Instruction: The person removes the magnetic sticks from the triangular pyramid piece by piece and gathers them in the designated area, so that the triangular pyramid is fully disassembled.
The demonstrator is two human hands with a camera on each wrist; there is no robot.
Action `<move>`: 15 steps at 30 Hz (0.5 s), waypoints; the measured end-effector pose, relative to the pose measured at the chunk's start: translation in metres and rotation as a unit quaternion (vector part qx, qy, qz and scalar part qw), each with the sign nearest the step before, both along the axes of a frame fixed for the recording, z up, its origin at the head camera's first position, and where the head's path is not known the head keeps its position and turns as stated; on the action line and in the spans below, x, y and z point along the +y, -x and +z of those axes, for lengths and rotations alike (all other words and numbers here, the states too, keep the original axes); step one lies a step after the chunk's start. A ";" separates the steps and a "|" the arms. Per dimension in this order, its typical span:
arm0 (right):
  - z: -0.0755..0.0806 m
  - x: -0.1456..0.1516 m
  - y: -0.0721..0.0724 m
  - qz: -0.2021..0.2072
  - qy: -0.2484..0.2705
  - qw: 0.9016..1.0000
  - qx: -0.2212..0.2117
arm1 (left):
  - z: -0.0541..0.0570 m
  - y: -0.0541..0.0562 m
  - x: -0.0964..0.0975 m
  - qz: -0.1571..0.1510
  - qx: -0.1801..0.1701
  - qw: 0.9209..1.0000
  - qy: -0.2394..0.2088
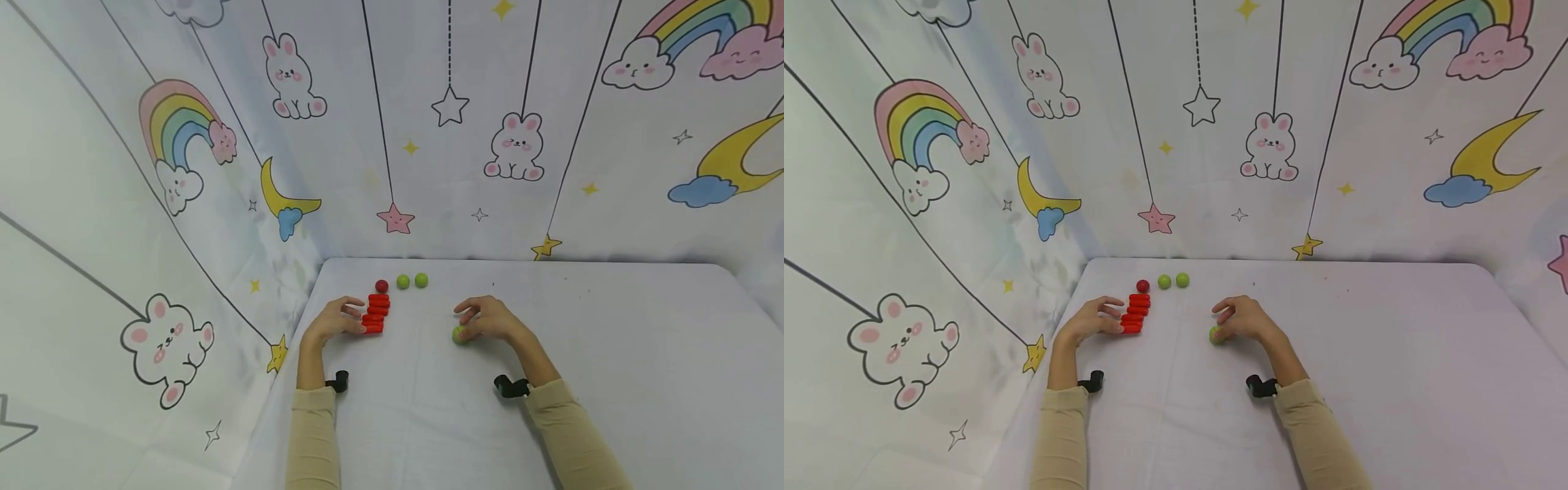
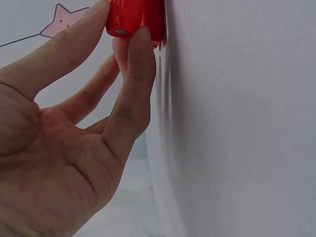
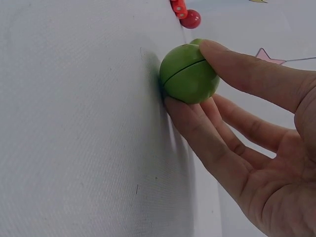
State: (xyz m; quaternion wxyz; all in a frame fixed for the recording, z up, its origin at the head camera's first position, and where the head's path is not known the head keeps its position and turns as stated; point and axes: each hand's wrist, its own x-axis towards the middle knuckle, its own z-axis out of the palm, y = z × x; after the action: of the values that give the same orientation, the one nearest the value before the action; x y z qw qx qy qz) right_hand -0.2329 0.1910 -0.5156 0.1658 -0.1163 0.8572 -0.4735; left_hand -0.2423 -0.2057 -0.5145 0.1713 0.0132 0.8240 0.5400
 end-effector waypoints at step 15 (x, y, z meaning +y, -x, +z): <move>-0.001 0.000 -0.001 -0.005 -0.005 1.000 -0.003 | -0.005 -0.001 0.004 0.020 0.005 0.999 0.041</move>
State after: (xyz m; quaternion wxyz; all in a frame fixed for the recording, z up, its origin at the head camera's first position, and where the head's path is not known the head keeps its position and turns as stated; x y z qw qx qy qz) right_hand -0.2323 0.1915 -0.5163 0.1669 -0.1095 0.8595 -0.4706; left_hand -0.2411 -0.2014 -0.5191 0.1572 -0.0075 0.8464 0.5087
